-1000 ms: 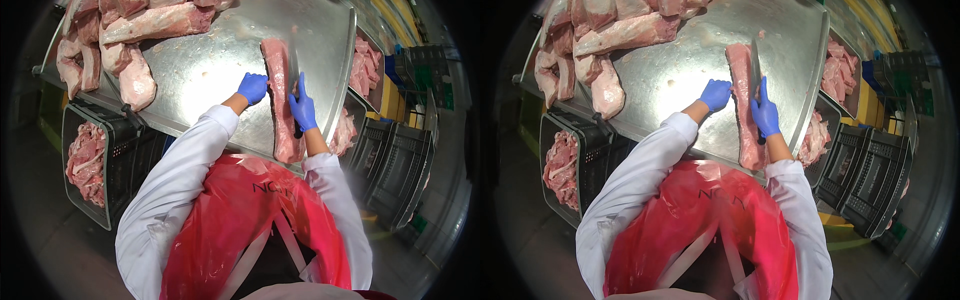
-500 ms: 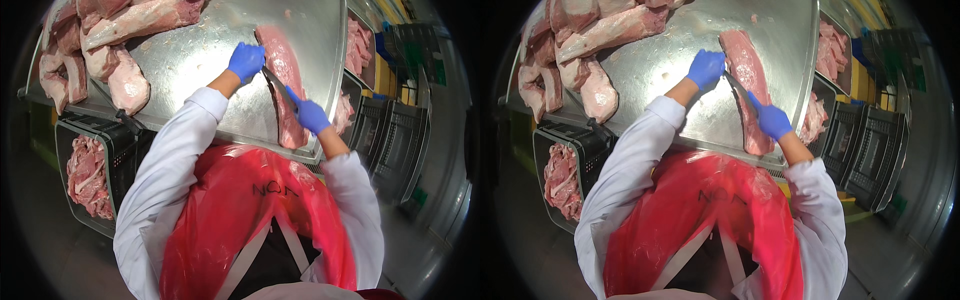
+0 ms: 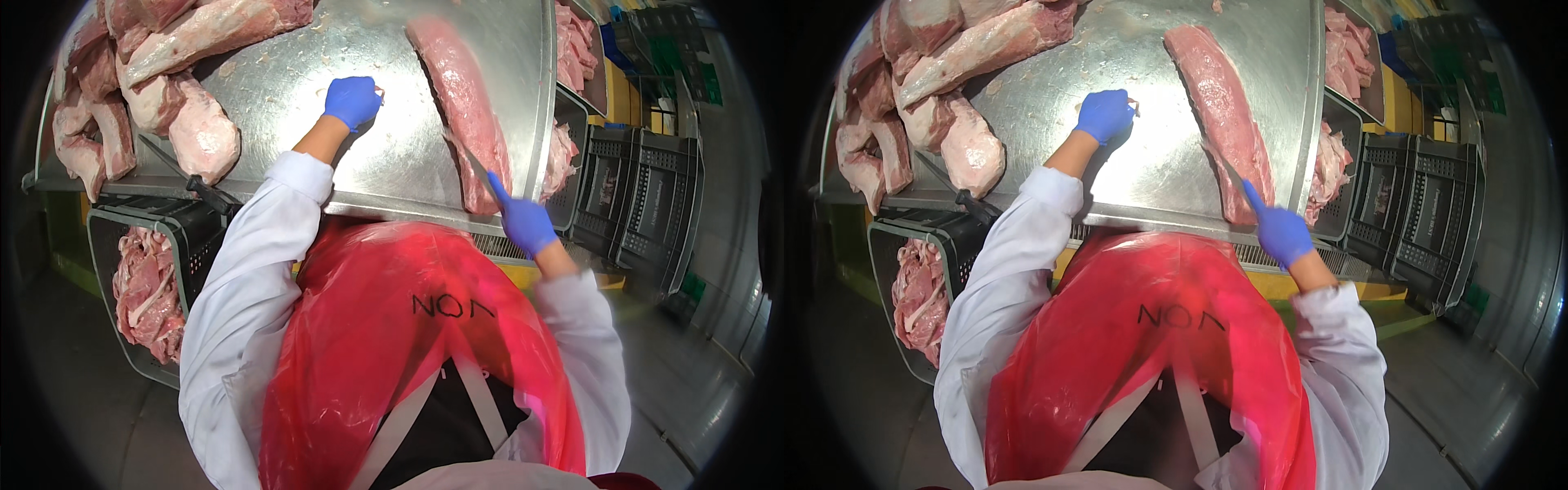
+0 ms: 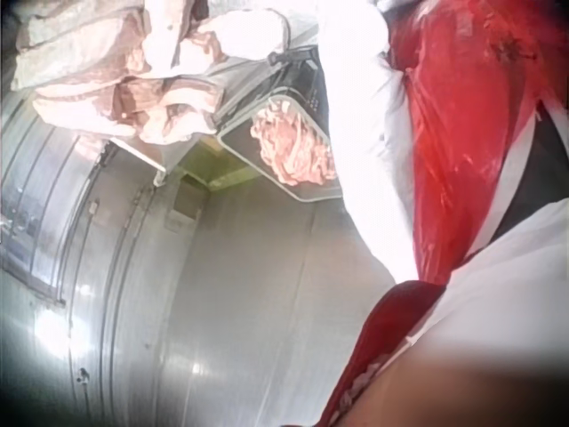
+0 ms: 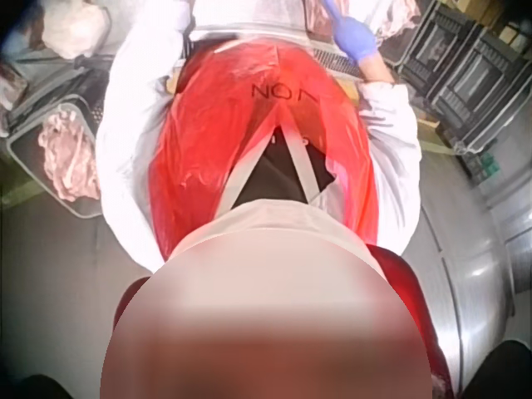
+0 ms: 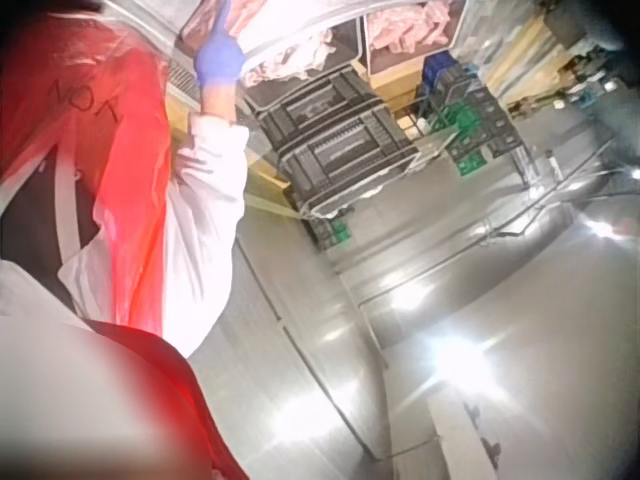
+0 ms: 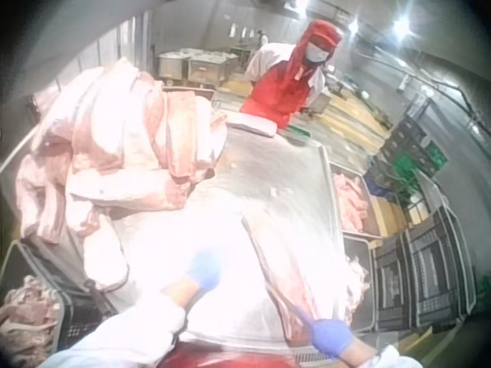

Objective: The person uses a knife to trim fat and connective tissue from large cuts of raw meat on a stainless steel table. They handle the meat with gloved hands, separating the trimmed portions and placing them into a nearby container. The process involves repeated cutting and sorting of the meat pieces.

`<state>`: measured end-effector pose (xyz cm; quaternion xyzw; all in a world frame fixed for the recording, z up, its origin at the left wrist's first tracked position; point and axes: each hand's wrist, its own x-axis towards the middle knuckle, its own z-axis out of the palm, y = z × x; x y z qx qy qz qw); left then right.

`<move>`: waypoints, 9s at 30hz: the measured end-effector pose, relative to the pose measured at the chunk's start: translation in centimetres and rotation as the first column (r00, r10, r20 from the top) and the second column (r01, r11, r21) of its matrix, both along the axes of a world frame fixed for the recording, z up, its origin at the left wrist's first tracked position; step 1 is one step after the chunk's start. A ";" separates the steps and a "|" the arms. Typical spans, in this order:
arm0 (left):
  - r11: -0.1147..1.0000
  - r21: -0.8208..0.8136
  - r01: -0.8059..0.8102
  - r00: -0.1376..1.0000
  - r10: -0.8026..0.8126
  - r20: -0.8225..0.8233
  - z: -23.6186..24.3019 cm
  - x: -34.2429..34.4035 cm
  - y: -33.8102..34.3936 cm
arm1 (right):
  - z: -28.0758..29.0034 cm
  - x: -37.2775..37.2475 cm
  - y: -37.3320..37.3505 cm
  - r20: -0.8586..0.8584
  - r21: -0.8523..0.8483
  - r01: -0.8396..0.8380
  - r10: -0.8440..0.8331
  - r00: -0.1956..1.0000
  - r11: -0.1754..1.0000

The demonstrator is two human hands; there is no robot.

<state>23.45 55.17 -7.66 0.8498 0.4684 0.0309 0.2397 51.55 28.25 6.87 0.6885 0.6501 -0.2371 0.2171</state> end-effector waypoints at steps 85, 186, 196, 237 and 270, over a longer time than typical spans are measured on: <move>0.864 0.081 0.497 0.849 -0.503 0.160 -0.5 8.4 -25.3 | -4.1 3.0 -9.2 -0.549 0.083 0.249 -0.164 0.819 0.965; 0.874 -0.392 0.287 0.924 -0.360 -0.126 5.2 5.3 11.6 | -20.9 -0.7 19.4 -0.932 0.026 0.968 -0.343 0.114 0.251; 0.862 -0.358 0.358 0.907 -0.412 -0.086 4.1 4.7 12.2 | -18.6 -2.6 18.6 -0.931 -0.062 0.955 -0.362 0.049 0.291; 0.943 0.178 0.282 0.911 -0.204 -0.359 5.0 8.3 2.0 | -11.6 -2.4 -7.0 -0.893 -0.136 0.855 -0.436 0.114 0.501; 0.902 -0.282 -0.326 0.807 0.421 0.414 5.5 21.9 0.6 | -14.1 7.1 17.0 -0.892 0.170 0.588 -0.130 0.433 0.790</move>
